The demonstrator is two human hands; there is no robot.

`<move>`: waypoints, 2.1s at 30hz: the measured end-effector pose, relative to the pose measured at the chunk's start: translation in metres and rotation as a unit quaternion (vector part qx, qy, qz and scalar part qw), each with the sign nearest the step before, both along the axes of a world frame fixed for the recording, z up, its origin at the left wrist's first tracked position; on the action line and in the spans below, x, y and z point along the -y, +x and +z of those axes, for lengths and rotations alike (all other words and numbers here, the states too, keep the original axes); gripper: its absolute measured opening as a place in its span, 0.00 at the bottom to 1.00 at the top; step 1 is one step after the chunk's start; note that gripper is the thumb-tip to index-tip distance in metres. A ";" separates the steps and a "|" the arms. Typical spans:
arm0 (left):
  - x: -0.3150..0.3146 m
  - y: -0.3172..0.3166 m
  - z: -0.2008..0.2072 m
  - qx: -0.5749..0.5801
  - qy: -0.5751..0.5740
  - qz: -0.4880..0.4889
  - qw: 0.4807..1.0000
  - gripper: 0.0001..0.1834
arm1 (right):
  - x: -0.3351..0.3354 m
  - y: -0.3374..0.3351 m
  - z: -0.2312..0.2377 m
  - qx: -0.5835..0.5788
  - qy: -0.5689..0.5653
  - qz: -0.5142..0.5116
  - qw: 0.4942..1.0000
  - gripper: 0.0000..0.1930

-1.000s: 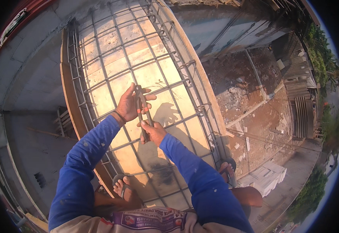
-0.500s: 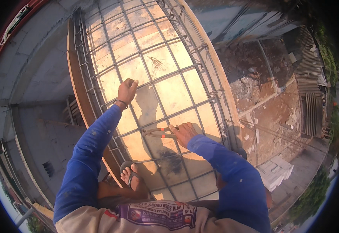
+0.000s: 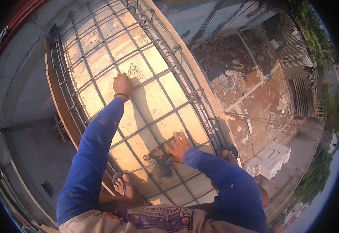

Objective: The person secures rebar mesh together using wire and a pair of pliers by hand.

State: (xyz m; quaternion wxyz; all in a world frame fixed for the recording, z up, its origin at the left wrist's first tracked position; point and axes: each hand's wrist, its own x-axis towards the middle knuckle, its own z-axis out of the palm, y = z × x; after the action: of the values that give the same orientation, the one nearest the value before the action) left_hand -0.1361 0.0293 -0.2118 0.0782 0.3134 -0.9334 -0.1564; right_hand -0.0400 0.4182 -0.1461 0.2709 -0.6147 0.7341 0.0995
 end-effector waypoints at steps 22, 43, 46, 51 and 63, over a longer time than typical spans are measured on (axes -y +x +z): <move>0.012 0.131 0.160 0.150 0.366 -0.387 0.833 0.09 | 0.168 -0.040 0.052 0.412 -0.107 -0.285 0.859 0.21; -0.002 0.097 0.152 -0.114 0.016 -0.389 0.914 0.11 | 0.183 -0.110 0.130 -0.047 -0.190 -0.185 0.963 0.14; 0.041 0.133 0.147 -0.192 -0.074 -0.296 0.933 0.15 | 0.193 -0.100 0.118 0.074 -0.148 -0.276 0.947 0.13; 0.092 0.230 0.120 0.120 0.066 -0.201 0.970 0.12 | 0.186 -0.097 0.071 0.224 -0.110 -0.350 0.903 0.13; -0.032 0.297 0.019 0.061 0.250 -0.064 0.964 0.13 | 0.169 0.008 0.017 0.045 0.109 -0.037 0.992 0.07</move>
State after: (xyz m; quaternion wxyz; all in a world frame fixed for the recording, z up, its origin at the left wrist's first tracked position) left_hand 0.1612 0.0608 -0.1926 -0.0702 0.2712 -0.8858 -0.3700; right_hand -0.0323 0.2487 -0.1291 0.3724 -0.5579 0.7281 0.1409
